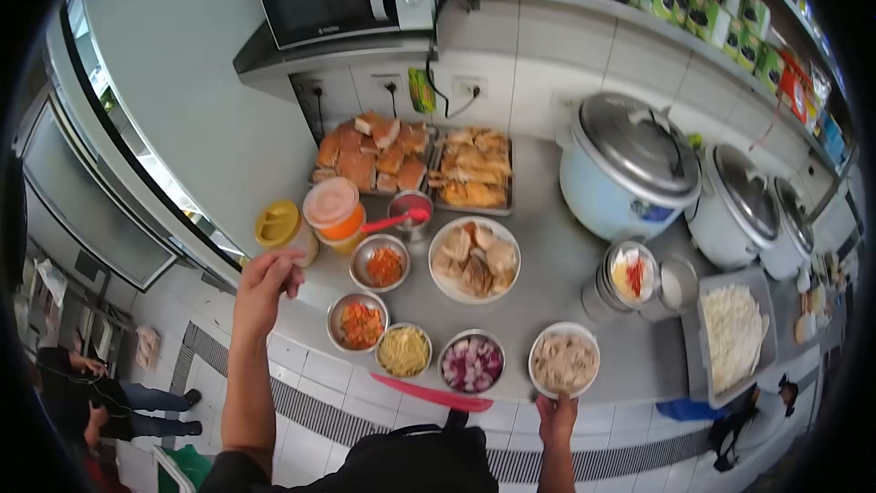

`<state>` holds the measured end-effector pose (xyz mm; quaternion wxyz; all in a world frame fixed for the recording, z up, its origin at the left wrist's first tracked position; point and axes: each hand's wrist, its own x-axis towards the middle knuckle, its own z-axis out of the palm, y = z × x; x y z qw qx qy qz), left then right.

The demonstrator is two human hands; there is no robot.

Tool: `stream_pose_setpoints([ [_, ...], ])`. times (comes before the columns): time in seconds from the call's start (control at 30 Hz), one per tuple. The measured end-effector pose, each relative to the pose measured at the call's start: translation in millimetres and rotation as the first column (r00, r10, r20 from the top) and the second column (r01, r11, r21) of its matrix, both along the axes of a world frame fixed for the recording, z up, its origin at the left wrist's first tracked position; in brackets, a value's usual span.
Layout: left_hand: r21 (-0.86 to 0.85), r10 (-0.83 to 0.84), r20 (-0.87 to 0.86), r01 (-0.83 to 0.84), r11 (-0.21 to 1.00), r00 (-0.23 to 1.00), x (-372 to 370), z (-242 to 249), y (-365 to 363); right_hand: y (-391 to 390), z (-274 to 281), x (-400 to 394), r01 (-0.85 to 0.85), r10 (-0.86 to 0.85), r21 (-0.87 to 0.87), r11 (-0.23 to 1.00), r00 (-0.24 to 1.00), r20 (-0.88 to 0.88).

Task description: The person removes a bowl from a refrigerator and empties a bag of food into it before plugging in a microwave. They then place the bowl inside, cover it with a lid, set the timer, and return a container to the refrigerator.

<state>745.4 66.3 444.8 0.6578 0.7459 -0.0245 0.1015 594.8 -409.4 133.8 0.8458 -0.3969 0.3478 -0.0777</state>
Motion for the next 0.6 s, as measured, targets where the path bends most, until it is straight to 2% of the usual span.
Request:
stream_pose_setpoints([
  [0.07,0.008,-0.024,-0.027,0.024,1.0,0.999,53.1,25.6,-18.6,6.2,-1.0,7.3,0.066,-0.066,-0.009,0.998,0.998,-0.024],
  [0.13,0.051,-0.103,0.072,0.099,0.994,0.992,105.2,59.8,-38.4,15.3,4.1,14.1,0.157,-0.159,-0.03,0.987,0.984,-0.084],
  [0.2,0.121,-0.071,0.208,0.047,0.992,0.975,181.7,77.4,-47.1,16.4,5.6,13.5,0.165,-0.169,-0.05,0.985,0.981,-0.098],
  [0.27,0.105,0.023,0.288,-0.055,0.993,0.957,249.4,108.8,-58.3,21.6,7.9,18.9,0.174,-0.184,-0.09,0.981,0.976,-0.117],
  [0.33,0.154,0.157,0.553,-0.286,0.946,0.818,349.5,115.1,-53.5,25.3,-1.5,19.3,0.202,-0.213,-0.105,0.974,0.971,-0.107],
  [0.4,0.09,0.273,0.448,-0.346,0.934,0.852,397.4,142.5,-63.9,28.0,-0.5,22.2,0.227,-0.234,-0.114,0.967,0.971,-0.053],
  [0.43,0.094,0.247,0.459,-0.323,0.942,0.853,421.0,152.2,-66.6,35.1,13.1,26.2,0.248,-0.261,-0.141,0.959,0.961,-0.088],
  [0.5,0.107,0.288,0.496,-0.387,0.916,0.819,464.1,169.5,-68.6,42.6,11.2,31.2,0.301,-0.324,-0.159,0.94,0.935,-0.144],
  [0.53,0.083,0.132,0.357,-0.173,0.981,0.925,474.2,180.8,-65.3,46.9,10.6,33.7,0.324,-0.346,-0.156,0.933,0.928,-0.139],
  [0.57,-0.008,0.037,0.171,-0.036,0.999,0.985,452.7,193.4,-73.6,51.1,8.8,36.9,0.386,-0.408,-0.157,0.909,0.9,-0.153],
  [0.6,0.057,0.022,0.188,-0.034,0.998,0.982,445.8,196.0,-69.6,54.4,7.4,38.1,0.435,-0.459,-0.161,0.886,0.872,-0.171],
])
